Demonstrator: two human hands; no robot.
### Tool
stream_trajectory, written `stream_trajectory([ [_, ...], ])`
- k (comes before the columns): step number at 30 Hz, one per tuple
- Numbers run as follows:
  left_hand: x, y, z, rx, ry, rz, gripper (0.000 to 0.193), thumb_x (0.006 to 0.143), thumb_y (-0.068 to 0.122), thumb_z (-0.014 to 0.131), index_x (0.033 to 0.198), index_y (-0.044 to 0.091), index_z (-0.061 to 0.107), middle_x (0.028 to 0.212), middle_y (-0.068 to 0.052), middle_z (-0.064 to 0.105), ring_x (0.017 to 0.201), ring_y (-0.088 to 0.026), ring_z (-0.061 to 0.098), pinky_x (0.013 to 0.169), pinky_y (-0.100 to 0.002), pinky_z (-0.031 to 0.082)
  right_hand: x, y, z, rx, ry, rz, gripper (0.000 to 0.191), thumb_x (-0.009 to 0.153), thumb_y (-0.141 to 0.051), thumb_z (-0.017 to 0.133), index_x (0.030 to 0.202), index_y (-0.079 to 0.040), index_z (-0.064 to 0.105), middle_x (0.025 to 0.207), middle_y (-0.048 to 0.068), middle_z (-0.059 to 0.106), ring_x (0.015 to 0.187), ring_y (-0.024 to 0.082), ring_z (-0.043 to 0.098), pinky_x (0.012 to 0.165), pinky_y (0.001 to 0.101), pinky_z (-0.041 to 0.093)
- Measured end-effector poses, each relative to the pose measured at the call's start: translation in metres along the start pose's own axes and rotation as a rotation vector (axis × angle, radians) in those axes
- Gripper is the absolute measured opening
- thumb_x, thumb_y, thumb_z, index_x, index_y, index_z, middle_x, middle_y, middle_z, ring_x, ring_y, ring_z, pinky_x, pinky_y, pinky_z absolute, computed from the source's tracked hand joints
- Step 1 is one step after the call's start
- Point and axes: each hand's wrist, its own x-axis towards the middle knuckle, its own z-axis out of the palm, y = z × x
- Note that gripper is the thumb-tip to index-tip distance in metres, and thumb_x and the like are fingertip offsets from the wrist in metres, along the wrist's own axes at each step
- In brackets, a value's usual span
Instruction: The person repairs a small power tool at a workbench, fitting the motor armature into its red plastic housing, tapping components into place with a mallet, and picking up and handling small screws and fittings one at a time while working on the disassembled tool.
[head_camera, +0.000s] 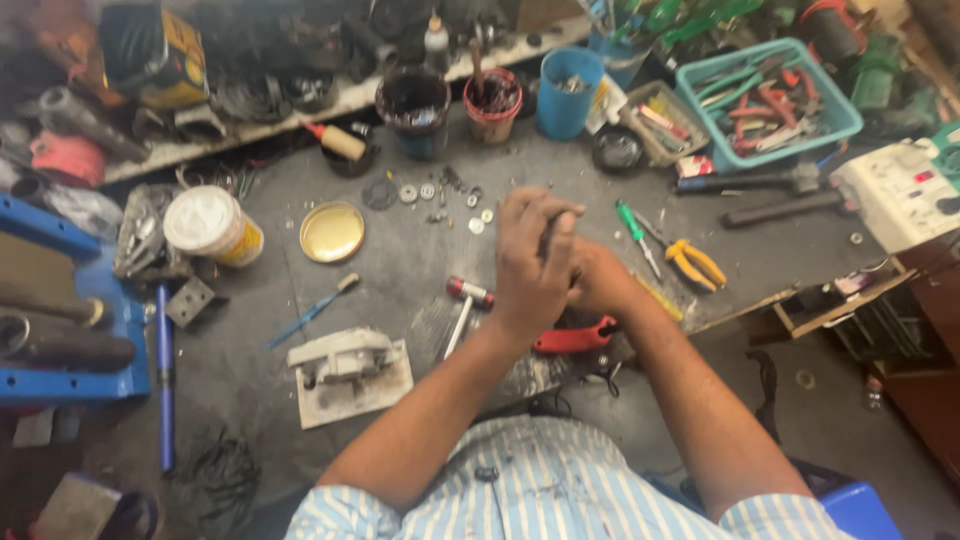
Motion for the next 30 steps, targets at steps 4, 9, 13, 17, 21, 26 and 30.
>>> stream_trajectory([
  [4, -0.003, -0.004, 0.003, -0.311, -0.072, -0.452, 0.022, 0.110, 0.013, 0.043, 0.110, 0.004, 0.064, 0.097, -0.003, 0.065, 0.088, -0.012, 0.060, 0.080, -0.027, 0.051, 0.000, -0.003, -0.001, 0.046, 0.005, -0.024, 0.025, 0.071, -0.018, 0.081, 0.093, -0.009, 0.075, 0.100, 0.011, 0.072, 0.100, 0.033, 0.069, 0.088, 0.0431, 0.054],
  [9, -0.001, -0.022, 0.001, -0.675, -0.105, -0.432, 0.016, 0.103, 0.017, 0.056, 0.112, 0.005, 0.054, 0.093, -0.004, 0.057, 0.079, -0.008, 0.056, 0.070, -0.024, 0.049, 0.003, -0.004, 0.000, -0.011, 0.085, -0.124, 0.033, 0.072, -0.018, 0.082, 0.103, -0.008, 0.072, 0.108, 0.016, 0.069, 0.105, 0.038, 0.065, 0.089, 0.0453, 0.053],
  [13, 0.001, -0.015, 0.007, -0.435, 0.018, -0.105, 0.023, 0.103, 0.018, 0.064, 0.108, 0.005, 0.046, 0.119, -0.010, 0.052, 0.085, -0.010, 0.059, 0.078, -0.025, 0.053, 0.006, 0.002, 0.000, -0.015, -0.055, 0.014, 0.025, 0.073, -0.017, 0.083, 0.093, -0.010, 0.069, 0.095, 0.011, 0.069, 0.096, 0.034, 0.067, 0.086, 0.0446, 0.054],
  [17, -0.007, 0.006, 0.016, -0.123, 0.154, -0.071, 0.021, 0.101, 0.020, 0.066, 0.108, 0.002, 0.057, 0.109, -0.013, 0.052, 0.098, -0.018, 0.056, 0.090, -0.030, 0.049, -0.003, 0.010, 0.004, 0.053, 0.007, -0.062, 0.032, 0.070, -0.013, 0.079, 0.101, -0.008, 0.070, 0.105, 0.013, 0.072, 0.104, 0.038, 0.067, 0.091, 0.0455, 0.054],
  [21, -0.018, 0.007, 0.016, -0.231, -0.020, -0.323, 0.028, 0.103, 0.026, 0.051, 0.105, 0.004, 0.067, 0.099, -0.008, 0.064, 0.092, -0.013, 0.061, 0.087, -0.027, 0.049, -0.008, 0.017, 0.008, -0.052, -0.020, -0.062, 0.030, 0.070, -0.020, 0.082, 0.098, -0.014, 0.076, 0.101, 0.013, 0.073, 0.106, 0.040, 0.066, 0.090, 0.0462, 0.054],
  [26, -0.017, -0.014, 0.023, -0.664, -0.156, -0.687, 0.022, 0.098, 0.021, 0.059, 0.104, 0.000, 0.063, 0.087, -0.016, 0.059, 0.072, -0.017, 0.048, 0.066, -0.031, 0.039, -0.004, 0.014, 0.003, -0.051, -0.096, 0.028, 0.046, 0.067, -0.024, 0.082, 0.109, -0.008, 0.069, 0.112, 0.018, 0.068, 0.107, 0.042, 0.063, 0.089, 0.0484, 0.051],
  [30, -0.012, -0.011, 0.033, -0.344, -0.001, -0.082, 0.027, 0.095, 0.022, 0.067, 0.104, 0.005, 0.049, 0.102, -0.012, 0.057, 0.089, -0.015, 0.055, 0.083, -0.030, 0.049, 0.001, 0.004, -0.006, 0.095, -0.043, 0.025, 0.041, 0.071, -0.021, 0.079, 0.109, -0.009, 0.068, 0.114, 0.015, 0.069, 0.109, 0.039, 0.063, 0.093, 0.0462, 0.053],
])
